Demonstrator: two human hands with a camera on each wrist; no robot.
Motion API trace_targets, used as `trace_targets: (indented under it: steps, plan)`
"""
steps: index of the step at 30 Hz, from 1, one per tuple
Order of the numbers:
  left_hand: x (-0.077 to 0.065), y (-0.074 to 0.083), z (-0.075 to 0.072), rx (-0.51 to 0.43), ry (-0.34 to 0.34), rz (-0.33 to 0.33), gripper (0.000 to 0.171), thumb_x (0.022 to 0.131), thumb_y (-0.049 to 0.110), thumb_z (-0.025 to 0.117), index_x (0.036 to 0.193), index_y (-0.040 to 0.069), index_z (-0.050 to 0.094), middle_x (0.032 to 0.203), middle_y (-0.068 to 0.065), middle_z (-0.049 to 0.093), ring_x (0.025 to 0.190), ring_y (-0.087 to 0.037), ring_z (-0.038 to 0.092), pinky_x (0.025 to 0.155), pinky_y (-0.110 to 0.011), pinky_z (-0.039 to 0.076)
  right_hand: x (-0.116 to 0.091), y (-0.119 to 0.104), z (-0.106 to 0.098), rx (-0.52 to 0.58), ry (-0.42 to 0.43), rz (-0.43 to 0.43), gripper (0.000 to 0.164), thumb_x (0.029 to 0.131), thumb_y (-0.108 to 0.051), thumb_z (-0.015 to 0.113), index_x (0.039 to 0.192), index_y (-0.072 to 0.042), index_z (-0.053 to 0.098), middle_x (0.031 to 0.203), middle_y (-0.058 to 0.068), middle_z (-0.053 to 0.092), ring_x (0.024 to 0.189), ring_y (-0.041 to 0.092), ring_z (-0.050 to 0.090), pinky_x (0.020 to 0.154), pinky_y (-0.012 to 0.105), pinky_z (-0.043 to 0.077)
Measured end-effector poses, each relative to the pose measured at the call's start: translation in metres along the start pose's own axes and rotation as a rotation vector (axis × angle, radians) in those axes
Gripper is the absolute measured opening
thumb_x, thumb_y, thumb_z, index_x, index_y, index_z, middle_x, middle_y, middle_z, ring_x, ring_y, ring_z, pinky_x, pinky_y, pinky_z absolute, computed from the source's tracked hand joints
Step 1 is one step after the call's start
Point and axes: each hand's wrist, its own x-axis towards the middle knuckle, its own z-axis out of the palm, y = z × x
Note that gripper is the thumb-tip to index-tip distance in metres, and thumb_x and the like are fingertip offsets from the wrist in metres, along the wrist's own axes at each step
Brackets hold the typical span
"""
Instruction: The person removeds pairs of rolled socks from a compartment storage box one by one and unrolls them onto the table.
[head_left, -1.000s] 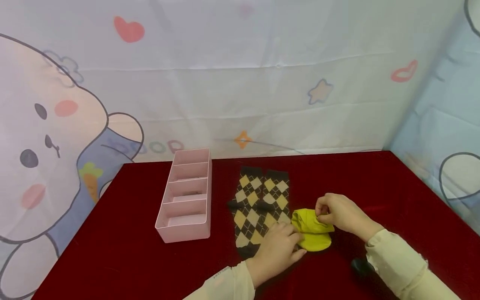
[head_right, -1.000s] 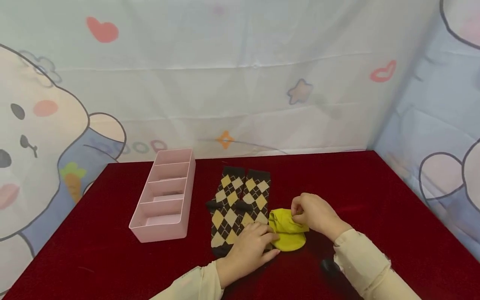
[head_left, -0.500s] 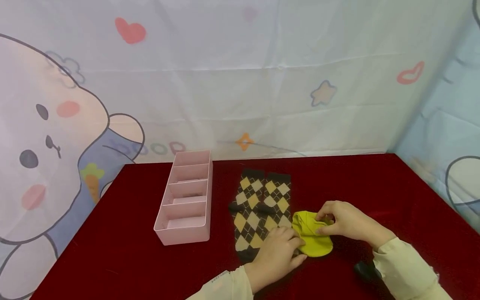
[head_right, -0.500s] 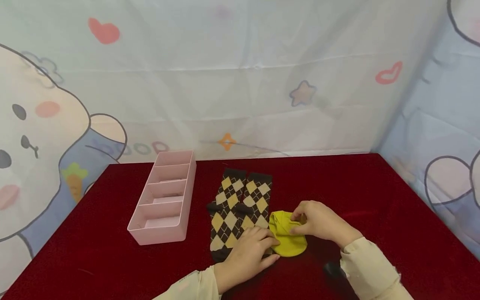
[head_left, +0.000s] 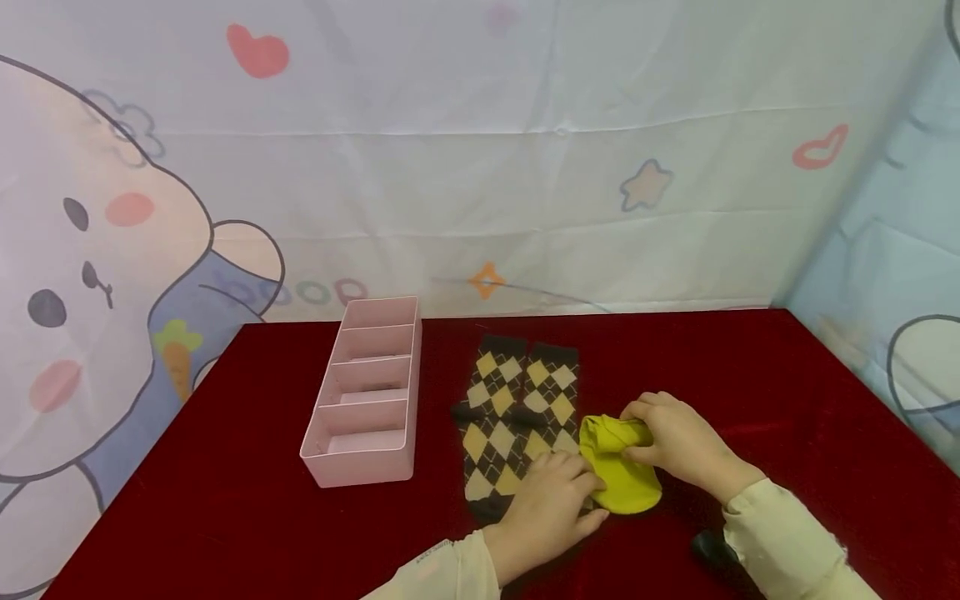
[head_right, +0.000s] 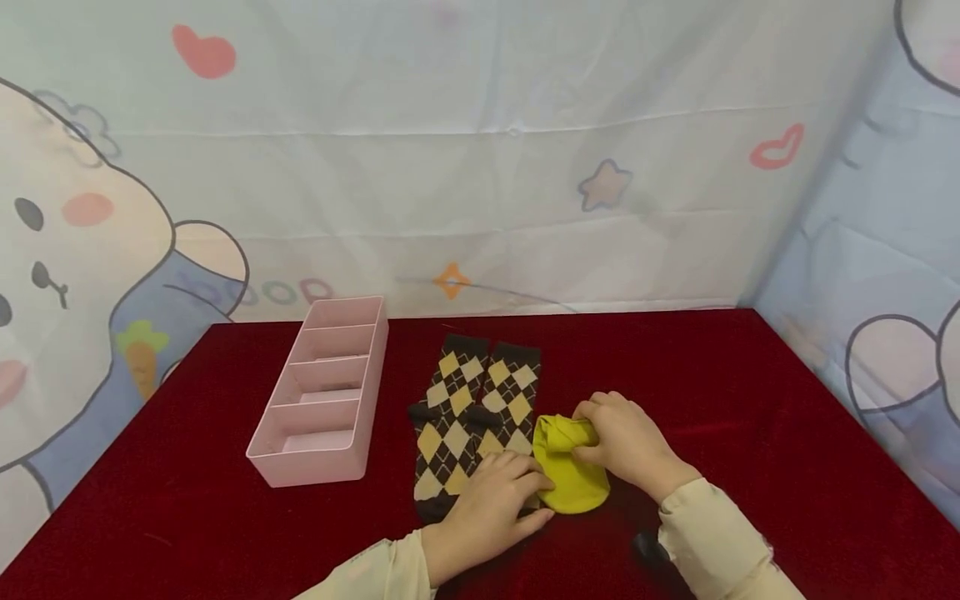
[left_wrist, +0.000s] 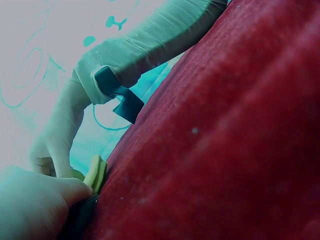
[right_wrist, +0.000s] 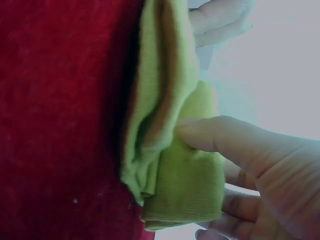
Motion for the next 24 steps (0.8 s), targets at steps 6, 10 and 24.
trace_targets:
  steps: [6, 10, 24]
  plan:
    - [-0.001, 0.000, -0.001, 0.001, 0.001, -0.007, 0.023, 0.085, 0.042, 0.069, 0.099, 0.023, 0.071, 0.099, 0.011, 0.063, 0.094, -0.006, 0.054, 0.085, -0.021, 0.041, 0.003, 0.001, 0.005, -0.002, 0.095, 0.033, 0.037, 0.073, -0.024, 0.082, 0.102, -0.006, 0.069, 0.094, 0.005, 0.064, 0.086, 0.021, 0.056, 0.076, 0.039, 0.049]
    - [0.000, -0.001, -0.001, -0.004, -0.002, -0.009, 0.022, 0.085, 0.041, 0.069, 0.098, 0.023, 0.071, 0.098, 0.011, 0.062, 0.094, -0.006, 0.054, 0.085, -0.021, 0.041, 0.004, 0.004, 0.009, 0.021, 0.159, 0.072, 0.038, 0.075, -0.024, 0.081, 0.106, -0.006, 0.068, 0.100, 0.011, 0.064, 0.091, 0.027, 0.055, 0.081, 0.045, 0.047]
    - [0.000, 0.000, 0.001, -0.011, 0.018, 0.009, 0.021, 0.085, 0.040, 0.070, 0.096, 0.023, 0.071, 0.097, 0.011, 0.062, 0.092, -0.006, 0.054, 0.082, -0.019, 0.041, 0.006, 0.009, 0.013, 0.070, 0.237, 0.135, 0.029, 0.079, -0.013, 0.077, 0.104, -0.005, 0.066, 0.084, 0.005, 0.059, 0.078, 0.019, 0.049, 0.067, 0.031, 0.041]
